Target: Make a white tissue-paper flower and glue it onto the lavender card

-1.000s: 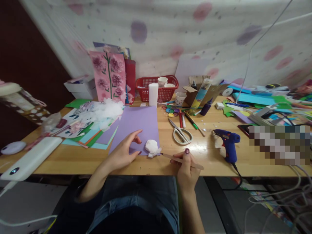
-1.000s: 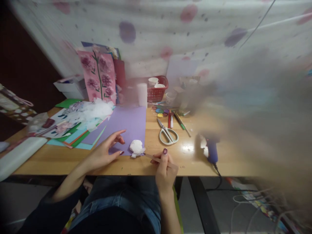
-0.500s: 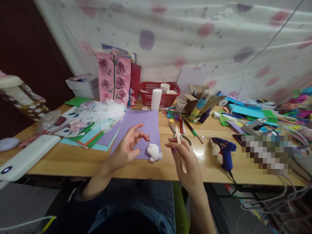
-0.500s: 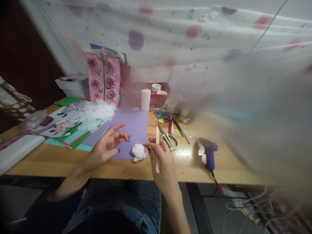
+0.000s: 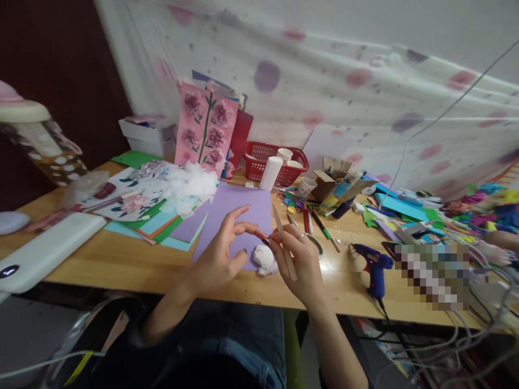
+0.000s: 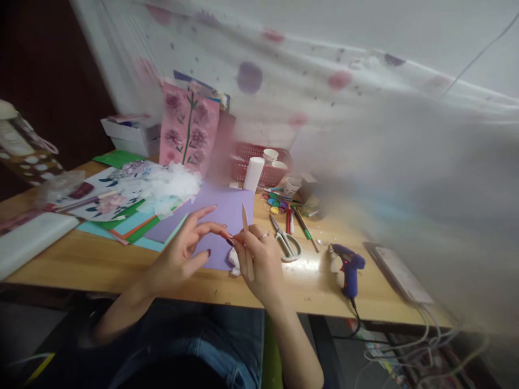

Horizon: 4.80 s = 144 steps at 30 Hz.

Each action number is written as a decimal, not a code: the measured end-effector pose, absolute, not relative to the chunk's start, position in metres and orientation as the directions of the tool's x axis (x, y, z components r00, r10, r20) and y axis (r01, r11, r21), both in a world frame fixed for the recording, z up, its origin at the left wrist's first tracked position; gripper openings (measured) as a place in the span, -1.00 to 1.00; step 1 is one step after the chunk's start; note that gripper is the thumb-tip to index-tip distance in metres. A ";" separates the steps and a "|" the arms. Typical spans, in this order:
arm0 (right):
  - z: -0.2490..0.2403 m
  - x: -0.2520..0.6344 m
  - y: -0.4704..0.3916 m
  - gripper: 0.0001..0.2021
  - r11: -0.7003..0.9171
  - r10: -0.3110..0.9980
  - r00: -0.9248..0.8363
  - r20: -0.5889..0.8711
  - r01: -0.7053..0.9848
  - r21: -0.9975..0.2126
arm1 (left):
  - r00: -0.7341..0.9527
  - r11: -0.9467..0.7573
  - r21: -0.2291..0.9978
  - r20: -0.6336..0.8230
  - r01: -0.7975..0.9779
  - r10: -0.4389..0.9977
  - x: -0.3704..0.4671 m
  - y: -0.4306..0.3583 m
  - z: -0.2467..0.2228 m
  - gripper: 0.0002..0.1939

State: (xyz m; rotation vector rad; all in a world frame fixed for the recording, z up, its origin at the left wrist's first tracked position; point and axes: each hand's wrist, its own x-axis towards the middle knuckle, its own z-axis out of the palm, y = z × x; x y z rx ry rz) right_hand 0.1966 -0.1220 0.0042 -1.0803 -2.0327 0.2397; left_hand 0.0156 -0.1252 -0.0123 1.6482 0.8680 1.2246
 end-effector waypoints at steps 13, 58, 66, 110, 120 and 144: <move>0.045 0.217 -0.094 -0.83 0.618 0.774 -0.205 0.599 0.449 -0.645 | 0.436 -0.014 0.982 0.096 -0.187 0.895 0.023 -0.094 0.001 -0.36; 0.021 0.229 -0.095 -0.74 0.787 0.512 -0.267 0.816 0.526 -0.322 | 0.458 0.060 0.946 0.099 -0.320 0.883 0.026 -0.095 0.026 -0.53; 0.001 0.204 -0.085 -0.76 0.523 0.846 -0.299 0.442 0.300 -0.798 | 0.094 -0.235 0.829 0.325 -0.508 0.941 0.037 -0.093 0.041 -0.67; 0.007 0.299 -0.041 -0.54 0.302 0.953 -0.094 0.289 0.197 -0.933 | 0.625 -0.169 0.985 0.147 -0.024 0.767 0.135 0.018 0.015 -0.92; 0.010 0.304 -0.037 -0.50 0.225 0.972 -0.127 0.199 0.247 -0.943 | 0.553 -0.130 0.991 0.091 0.032 0.828 0.128 0.023 0.032 -0.88; 0.050 0.342 -0.037 -0.84 0.456 0.846 0.044 0.532 0.457 -0.764 | 0.262 -0.134 0.985 0.157 -0.106 0.952 0.033 0.005 0.034 -0.61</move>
